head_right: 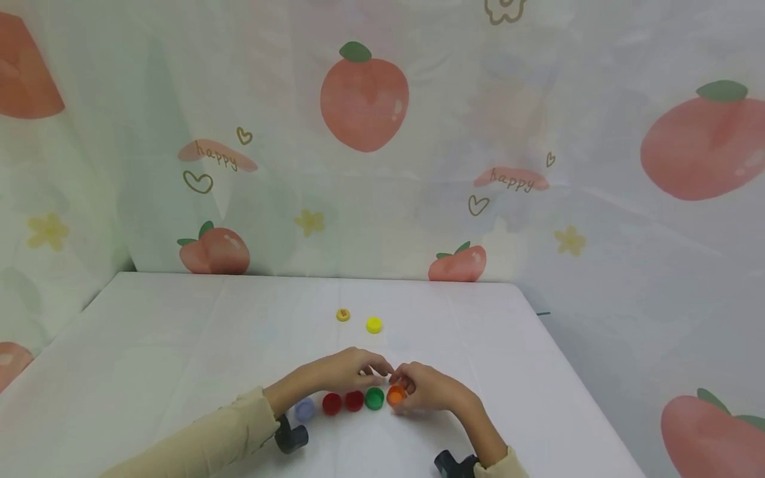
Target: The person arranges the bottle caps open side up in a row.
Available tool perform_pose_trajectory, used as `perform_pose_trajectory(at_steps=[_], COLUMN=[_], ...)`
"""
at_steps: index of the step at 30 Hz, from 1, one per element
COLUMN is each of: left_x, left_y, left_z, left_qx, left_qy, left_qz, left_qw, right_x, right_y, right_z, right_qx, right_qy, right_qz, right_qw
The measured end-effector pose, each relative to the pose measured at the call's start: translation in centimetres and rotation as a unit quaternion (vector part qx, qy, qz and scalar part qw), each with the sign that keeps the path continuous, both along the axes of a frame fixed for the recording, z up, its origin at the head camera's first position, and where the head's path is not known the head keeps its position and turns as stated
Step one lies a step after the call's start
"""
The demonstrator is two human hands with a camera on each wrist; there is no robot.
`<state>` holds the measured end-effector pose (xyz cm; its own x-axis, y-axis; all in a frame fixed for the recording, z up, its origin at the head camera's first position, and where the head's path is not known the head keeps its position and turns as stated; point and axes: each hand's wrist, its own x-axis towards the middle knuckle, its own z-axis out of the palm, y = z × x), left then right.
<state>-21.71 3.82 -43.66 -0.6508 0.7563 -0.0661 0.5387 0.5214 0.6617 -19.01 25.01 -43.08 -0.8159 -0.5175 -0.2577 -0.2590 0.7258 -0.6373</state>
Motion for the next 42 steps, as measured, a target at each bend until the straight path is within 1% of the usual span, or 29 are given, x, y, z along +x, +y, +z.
perform_pose_trajectory(at_steps=[3, 6, 10, 12, 14, 17, 21, 24, 26, 28, 31, 33, 37, 42], left_x=[-0.3, -0.9, -1.7, -2.0, -2.2, -2.7, -3.5, -4.3, -5.0, -5.9, -7.3, -8.1, -9.3, -10.2], left_y=[-0.4, -0.9, -1.7, -2.3, -2.8, -3.5, -4.2, -4.5, -4.7, -5.0, -5.5, -5.9, -6.4, -6.5], left_z=[0.1, 0.1, 0.2, 0.4, 0.6, 1.0, 1.4, 1.2, 0.9, 0.6, 0.4, 0.4, 0.5, 0.3], left_qx=[0.016, 0.037, 0.055, 0.053, 0.050, 0.047, 0.059, 0.061, 0.058, 0.051, 0.039, 0.030, 0.016, 0.010], left_qy=[0.007, 0.021, 0.029, 0.030, 0.031, 0.039, 0.045, 0.043, 0.045, 0.047, 0.051, 0.047, 0.036, 0.029], left_qz=[0.028, 0.058, 0.111, 0.136, 0.155, 0.169, 0.186, 0.209, 0.225, 0.242, 0.263, 0.274, 0.285, 0.277], left_qw=[0.9995, 0.9974, 0.9919, 0.9888, 0.9862, 0.9837, 0.9798, 0.9750, 0.9715, 0.9678, 0.9628, 0.9602, 0.9578, 0.9605], right_x=[-0.5, -1.0, -1.9, -2.6, -3.4, -4.7, -6.3, -7.3, -7.9, -8.4, -9.2, -9.6, -10.6, -11.9], right_y=[0.0, 0.0, -0.3, -0.6, -1.1, -1.9, -3.0, -3.8, -4.4, -5.0, -5.9, -6.5, -7.4, -8.2], right_z=[0.2, 0.4, 0.4, 0.4, 0.5, 0.7, 1.0, 0.9, 0.9, 0.7, 0.7, 0.8, 0.8, 0.4], right_qx=[-0.002, 0.006, 0.008, 0.004, 0.003, 0.010, 0.019, 0.017, 0.013, 0.009, 0.005, 0.007, 0.013, 0.013], right_qy=[-0.002, 0.012, 0.050, 0.072, 0.098, 0.121, 0.151, 0.169, 0.178, 0.177, 0.181, 0.183, 0.184, 0.170], right_qz=[-0.001, -0.023, -0.057, -0.067, -0.071, -0.085, -0.099, -0.098, -0.095, -0.097, -0.090, -0.084, -0.083, -0.082], right_qw=[1.0000, 0.9997, 0.9971, 0.9951, 0.9927, 0.9889, 0.9834, 0.9806, 0.9794, 0.9795, 0.9794, 0.9795, 0.9793, 0.9818])
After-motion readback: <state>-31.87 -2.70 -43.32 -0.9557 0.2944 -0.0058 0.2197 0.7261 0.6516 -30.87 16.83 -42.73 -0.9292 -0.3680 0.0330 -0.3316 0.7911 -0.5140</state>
